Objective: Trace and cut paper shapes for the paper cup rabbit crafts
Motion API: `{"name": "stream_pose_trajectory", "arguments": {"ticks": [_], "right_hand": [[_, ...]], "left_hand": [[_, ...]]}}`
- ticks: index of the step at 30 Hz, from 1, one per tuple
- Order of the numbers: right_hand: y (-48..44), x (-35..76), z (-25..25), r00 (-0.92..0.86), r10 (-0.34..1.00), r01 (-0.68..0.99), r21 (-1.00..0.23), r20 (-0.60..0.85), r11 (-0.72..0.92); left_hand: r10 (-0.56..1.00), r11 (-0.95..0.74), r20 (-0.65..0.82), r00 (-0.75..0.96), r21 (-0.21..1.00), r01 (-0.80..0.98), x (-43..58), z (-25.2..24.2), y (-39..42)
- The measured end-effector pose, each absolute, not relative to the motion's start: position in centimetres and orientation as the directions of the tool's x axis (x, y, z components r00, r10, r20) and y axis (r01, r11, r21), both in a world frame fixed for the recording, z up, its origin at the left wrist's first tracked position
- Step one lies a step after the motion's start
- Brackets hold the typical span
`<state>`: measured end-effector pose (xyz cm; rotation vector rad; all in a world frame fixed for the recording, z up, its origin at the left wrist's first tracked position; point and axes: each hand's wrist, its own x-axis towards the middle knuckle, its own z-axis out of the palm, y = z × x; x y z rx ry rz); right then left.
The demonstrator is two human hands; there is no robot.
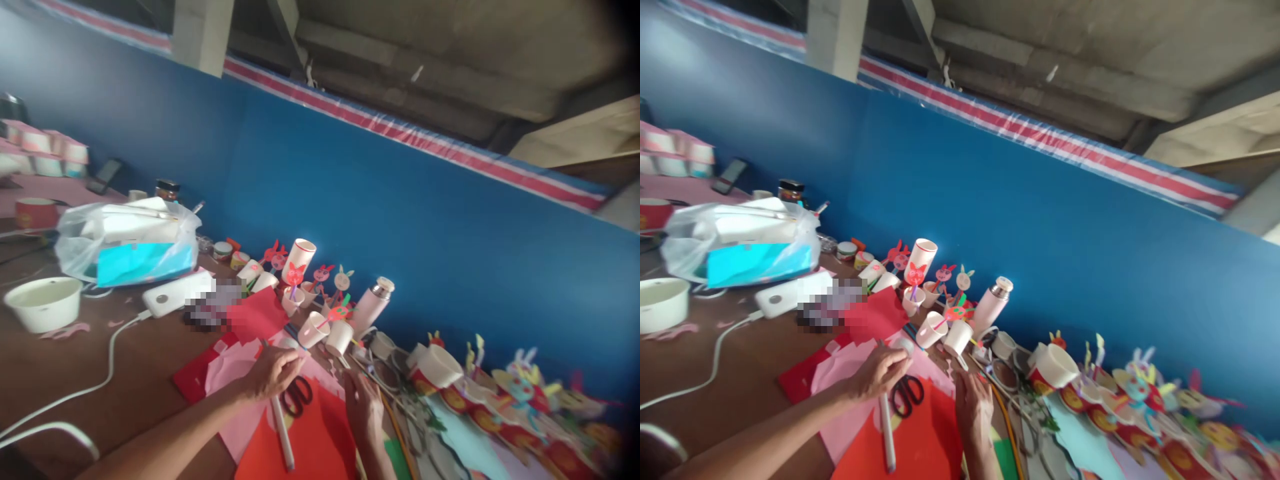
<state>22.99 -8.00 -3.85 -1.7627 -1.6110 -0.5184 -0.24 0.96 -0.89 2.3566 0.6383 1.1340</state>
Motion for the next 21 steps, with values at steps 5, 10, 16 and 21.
{"name": "stream_pose_trajectory", "arguments": {"ticks": [5,10,16,21], "right_hand": [[-9.4,27.1,-1.0,0.352,0.650,0.936,-0.272,0.673,-0.225],[-10.6,32.0,3.0,0.547,0.519,0.824,-0.313,0.656,-0.473],[-10.7,36.7,6.4,0.659,0.527,0.711,-0.218,0.537,-0.668],[-9.8,38.4,6.9,0.695,0.607,0.689,-0.114,0.385,-0.716]], "left_hand": [[0.589,-0.777,0.580,0.562,0.599,0.196,0.5,0.5,0.9],[0.601,-0.759,0.559,0.571,0.623,0.190,2.1,1.6,1.1],[0.608,-0.745,0.559,0.563,0.647,0.162,4.0,1.9,1.3],[0.638,-0.721,0.554,0.535,0.673,0.163,4.3,0.7,1.4]]}}
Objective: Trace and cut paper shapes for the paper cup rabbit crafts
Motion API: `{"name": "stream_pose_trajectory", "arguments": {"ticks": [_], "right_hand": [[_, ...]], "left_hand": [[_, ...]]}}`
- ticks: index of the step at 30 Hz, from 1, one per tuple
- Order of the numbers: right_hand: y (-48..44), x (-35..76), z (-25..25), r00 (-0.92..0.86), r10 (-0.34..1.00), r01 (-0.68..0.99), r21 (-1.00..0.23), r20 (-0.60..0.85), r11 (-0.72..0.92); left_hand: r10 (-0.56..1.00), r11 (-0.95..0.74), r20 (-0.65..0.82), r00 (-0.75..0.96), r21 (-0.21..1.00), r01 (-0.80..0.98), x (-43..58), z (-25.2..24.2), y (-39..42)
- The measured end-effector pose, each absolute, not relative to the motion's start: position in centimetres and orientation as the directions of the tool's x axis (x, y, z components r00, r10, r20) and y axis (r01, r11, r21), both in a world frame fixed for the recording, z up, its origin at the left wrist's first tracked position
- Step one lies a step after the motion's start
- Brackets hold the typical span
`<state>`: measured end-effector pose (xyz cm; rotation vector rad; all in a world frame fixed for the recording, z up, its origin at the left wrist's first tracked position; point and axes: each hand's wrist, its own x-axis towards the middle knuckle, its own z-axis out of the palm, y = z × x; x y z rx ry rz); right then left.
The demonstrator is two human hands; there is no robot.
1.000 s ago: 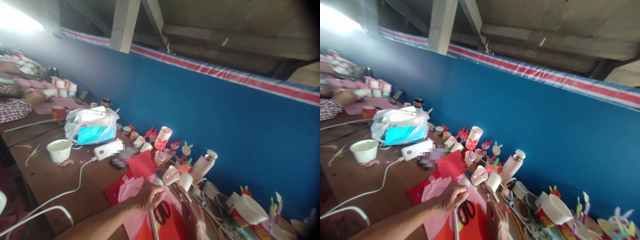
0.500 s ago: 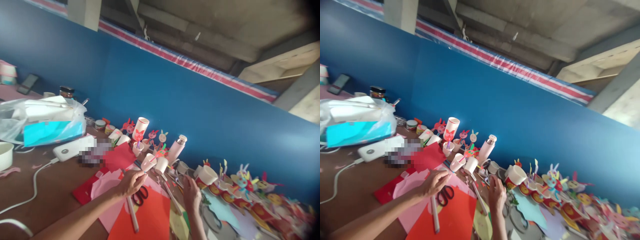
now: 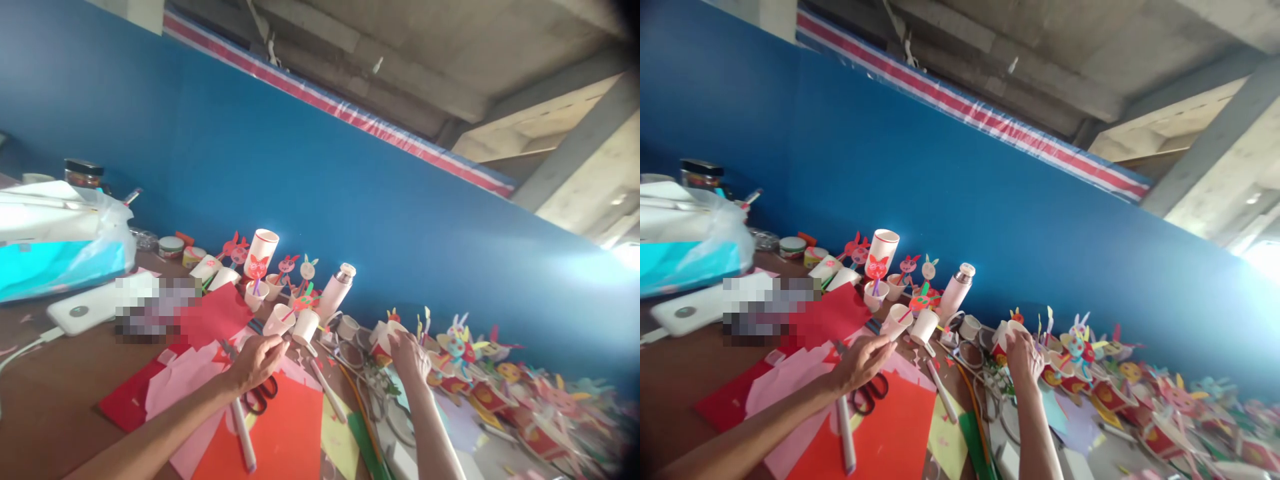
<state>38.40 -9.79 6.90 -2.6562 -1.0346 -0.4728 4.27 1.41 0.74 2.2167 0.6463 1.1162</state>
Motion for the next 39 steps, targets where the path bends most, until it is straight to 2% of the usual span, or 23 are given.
{"name": "stream_pose_trajectory", "arguments": {"ticks": [12,26,32,39], "right_hand": [[-8.8,37.6,7.7,0.745,0.634,0.651,-0.017,0.207,-0.759],[-10.4,34.0,12.0,0.643,0.652,0.701,0.035,0.402,-0.712],[-10.5,34.3,11.3,0.642,0.646,0.692,0.052,0.414,-0.720],[-10.9,35.8,11.5,0.678,0.603,0.659,0.013,0.420,-0.752]], "left_hand": [[0.655,-0.688,0.510,0.558,0.708,0.160,3.3,0.4,1.5],[0.653,-0.682,0.502,0.567,0.716,0.151,3.5,0.0,1.1],[0.639,-0.675,0.486,0.596,0.726,0.131,3.4,-0.1,0.7],[0.643,-0.673,0.486,0.592,0.727,0.134,3.5,-0.3,0.7]]}}
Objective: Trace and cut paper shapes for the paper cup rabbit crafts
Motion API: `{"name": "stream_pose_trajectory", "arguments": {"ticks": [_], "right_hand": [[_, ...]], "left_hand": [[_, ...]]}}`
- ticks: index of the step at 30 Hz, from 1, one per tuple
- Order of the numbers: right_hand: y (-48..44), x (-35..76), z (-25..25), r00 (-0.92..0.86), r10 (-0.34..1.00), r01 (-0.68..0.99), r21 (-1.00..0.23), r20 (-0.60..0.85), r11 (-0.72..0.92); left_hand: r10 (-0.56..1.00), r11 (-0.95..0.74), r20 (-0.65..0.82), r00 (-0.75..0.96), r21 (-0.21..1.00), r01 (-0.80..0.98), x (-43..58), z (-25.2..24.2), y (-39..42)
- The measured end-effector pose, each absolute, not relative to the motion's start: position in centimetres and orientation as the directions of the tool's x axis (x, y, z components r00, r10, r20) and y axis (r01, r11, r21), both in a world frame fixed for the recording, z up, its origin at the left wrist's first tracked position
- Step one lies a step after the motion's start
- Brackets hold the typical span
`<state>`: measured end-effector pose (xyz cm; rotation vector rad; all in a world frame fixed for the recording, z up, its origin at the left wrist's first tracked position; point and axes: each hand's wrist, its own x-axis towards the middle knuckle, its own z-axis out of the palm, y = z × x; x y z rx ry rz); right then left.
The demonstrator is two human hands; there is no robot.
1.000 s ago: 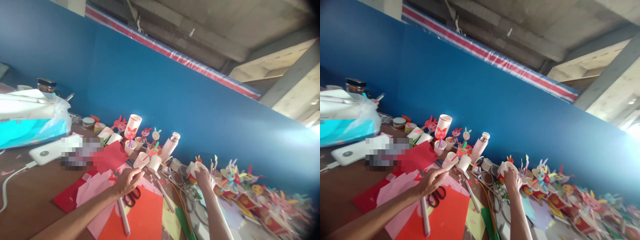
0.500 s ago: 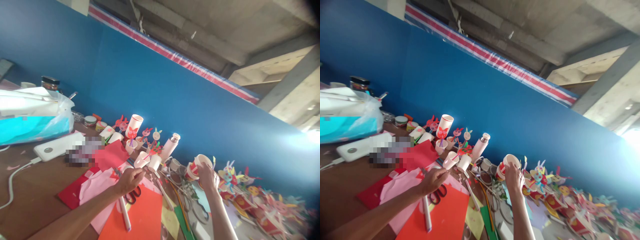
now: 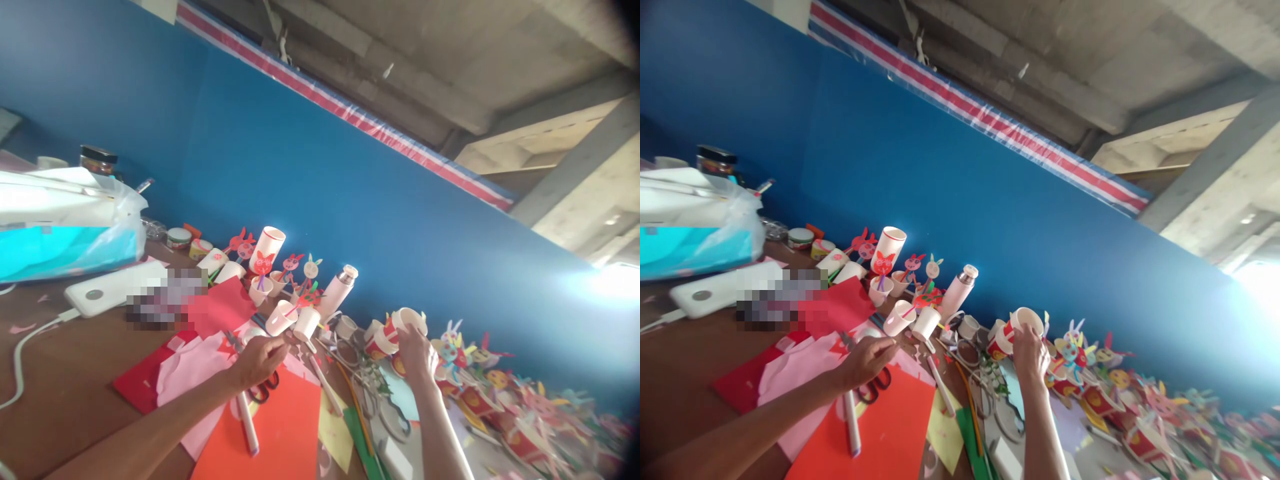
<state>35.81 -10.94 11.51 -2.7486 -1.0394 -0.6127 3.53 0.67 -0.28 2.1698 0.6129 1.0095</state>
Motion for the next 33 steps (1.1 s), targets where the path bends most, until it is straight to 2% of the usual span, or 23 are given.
{"name": "stream_pose_trajectory", "arguments": {"ticks": [12,17,25,29,33], "right_hand": [[-9.5,37.6,9.1,0.704,0.659,0.683,0.000,0.264,-0.730],[-8.8,37.3,7.2,0.712,0.666,0.677,0.033,0.222,-0.735],[-9.4,35.7,5.9,0.677,0.659,0.664,0.113,0.328,-0.739],[-10.5,34.9,8.0,0.636,0.645,0.670,0.113,0.423,-0.734],[-11.6,33.2,10.9,0.590,0.611,0.690,0.063,0.528,-0.721]], "left_hand": [[0.627,-0.685,0.480,0.613,0.715,0.141,3.8,-1.4,1.1],[0.633,-0.681,0.478,0.609,0.717,0.146,3.7,-1.4,1.2],[0.636,-0.672,0.473,0.609,0.728,0.137,3.6,-1.0,1.2],[0.648,-0.666,0.483,0.589,0.734,0.131,3.4,-0.4,1.1],[0.674,-0.659,0.502,0.542,0.740,0.135,3.3,-0.2,1.4]]}}
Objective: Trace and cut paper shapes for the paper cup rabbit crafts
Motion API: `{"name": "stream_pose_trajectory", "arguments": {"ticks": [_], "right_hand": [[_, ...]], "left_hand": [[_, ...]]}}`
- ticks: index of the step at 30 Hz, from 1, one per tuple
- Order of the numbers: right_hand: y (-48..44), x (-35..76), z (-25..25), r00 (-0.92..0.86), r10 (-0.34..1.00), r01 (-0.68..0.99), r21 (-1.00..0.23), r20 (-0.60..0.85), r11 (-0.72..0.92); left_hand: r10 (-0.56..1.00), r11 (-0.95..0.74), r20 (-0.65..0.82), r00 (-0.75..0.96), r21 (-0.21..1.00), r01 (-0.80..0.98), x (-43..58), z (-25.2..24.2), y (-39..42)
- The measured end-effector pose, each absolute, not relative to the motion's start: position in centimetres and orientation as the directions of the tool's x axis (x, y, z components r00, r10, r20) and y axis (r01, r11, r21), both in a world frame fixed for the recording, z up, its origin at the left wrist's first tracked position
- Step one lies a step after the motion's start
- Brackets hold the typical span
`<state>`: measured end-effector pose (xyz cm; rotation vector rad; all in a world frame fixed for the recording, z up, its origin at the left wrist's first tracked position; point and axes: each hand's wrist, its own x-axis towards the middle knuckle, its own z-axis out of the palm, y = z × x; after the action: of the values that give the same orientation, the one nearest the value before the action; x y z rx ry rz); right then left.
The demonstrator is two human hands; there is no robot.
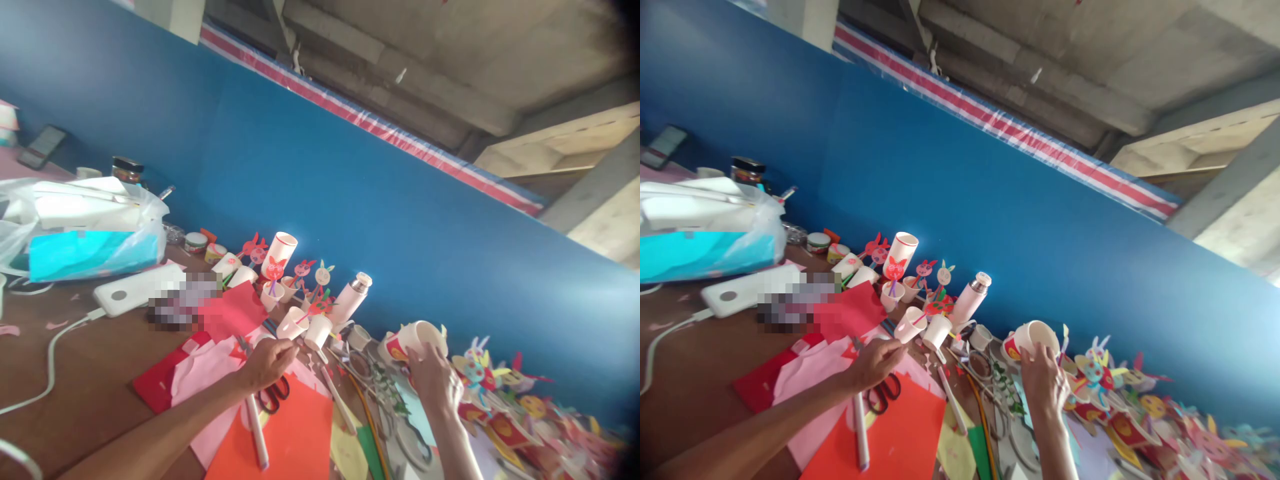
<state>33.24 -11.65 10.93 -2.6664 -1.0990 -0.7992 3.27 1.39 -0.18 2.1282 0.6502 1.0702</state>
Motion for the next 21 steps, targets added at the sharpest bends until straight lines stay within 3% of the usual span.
{"name": "stream_pose_trajectory", "arguments": {"ticks": [4,6,8,11,14,21], "right_hand": [[-12.2,28.6,12.7,0.481,0.638,0.790,0.019,0.602,-0.613],[-12.0,25.2,12.9,0.358,0.656,0.903,-0.068,0.665,-0.424],[-11.6,21.8,12.6,0.322,0.703,0.947,-0.197,0.634,-0.255],[-10.6,17.6,11.0,0.245,0.759,0.954,-0.288,0.604,-0.079],[-9.8,15.0,8.7,0.209,0.822,0.926,-0.377,0.529,0.008],[-9.9,15.0,7.1,0.111,0.884,0.907,-0.411,0.455,0.098]], "left_hand": [[0.688,-0.660,0.538,0.487,0.743,0.112,2.9,0.4,1.9],[0.658,-0.695,0.600,0.454,0.716,0.062,2.7,0.7,2.1],[0.577,-0.774,0.698,0.423,0.633,0.012,2.5,1.0,2.2],[0.438,-0.875,0.782,0.443,0.484,0.012,2.3,1.1,2.0],[0.416,-0.892,0.771,0.482,0.450,0.048,2.3,0.9,1.6],[0.503,-0.853,0.738,0.450,0.507,0.123,2.8,0.8,0.6]]}}
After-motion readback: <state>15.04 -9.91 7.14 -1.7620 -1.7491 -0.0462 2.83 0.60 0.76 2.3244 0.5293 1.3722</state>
